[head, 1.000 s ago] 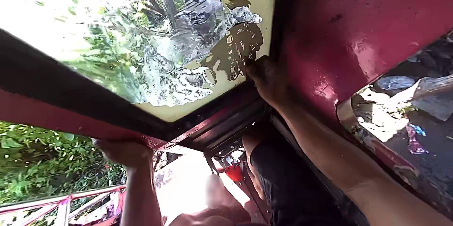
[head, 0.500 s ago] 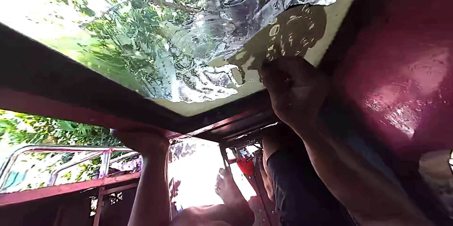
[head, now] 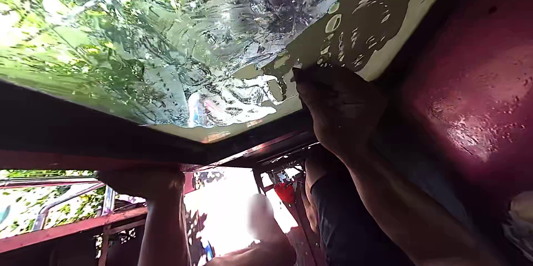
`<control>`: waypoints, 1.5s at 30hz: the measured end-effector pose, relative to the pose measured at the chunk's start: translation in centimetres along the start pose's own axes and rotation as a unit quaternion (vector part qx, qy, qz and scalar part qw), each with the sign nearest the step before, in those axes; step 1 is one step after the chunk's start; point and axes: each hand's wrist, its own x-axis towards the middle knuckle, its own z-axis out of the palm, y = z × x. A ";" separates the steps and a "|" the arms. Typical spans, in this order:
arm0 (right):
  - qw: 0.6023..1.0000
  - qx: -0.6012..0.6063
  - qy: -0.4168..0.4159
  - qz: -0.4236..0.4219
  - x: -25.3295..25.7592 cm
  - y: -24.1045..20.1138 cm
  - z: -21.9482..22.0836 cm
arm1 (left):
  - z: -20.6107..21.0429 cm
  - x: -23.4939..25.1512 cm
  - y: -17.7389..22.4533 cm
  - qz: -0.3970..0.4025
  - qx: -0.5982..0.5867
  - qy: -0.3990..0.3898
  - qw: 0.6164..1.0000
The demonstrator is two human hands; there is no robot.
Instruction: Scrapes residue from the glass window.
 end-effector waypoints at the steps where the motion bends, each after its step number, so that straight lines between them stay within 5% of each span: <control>1: 1.000 -0.002 0.003 0.000 0.0 0.0 0.0 | 0.1 -0.1 0.2 0.003 -0.006 -0.006 1.000; 11: 0.999 -0.026 0.032 0.007 0.3 -0.7 0.5 | -0.4 -0.1 0.1 0.019 -0.008 -0.021 1.000; 17: 0.996 -0.069 0.056 0.008 0.6 -1.1 1.0 | 1.5 -1.5 1.8 -0.006 0.074 0.044 0.996; 20: 0.994 -0.085 0.061 0.016 0.8 -1.3 1.2 | 0.3 -0.9 0.2 0.040 0.112 0.020 0.993; 26: 0.992 -0.116 0.057 -0.005 1.3 -1.5 1.2 | -0.9 0.3 -1.2 0.029 -0.031 -0.035 0.998; 29: 0.988 -0.141 0.055 -0.038 1.5 -1.3 1.2 | -0.5 -0.6 -0.8 0.042 0.059 -0.048 0.996; 32: 0.983 -0.166 0.053 -0.055 1.7 -1.2 1.2 | 2.7 -2.1 3.4 -0.057 0.048 0.033 0.997; 36: 0.987 -0.158 0.027 0.003 2.3 -2.1 0.8 | -0.4 0.1 -0.5 0.033 -0.061 -0.070 0.995; 45: 0.987 -0.088 -0.053 0.122 3.6 -3.5 -0.7 | 1.0 -0.6 1.7 -0.004 -0.076 -0.088 0.993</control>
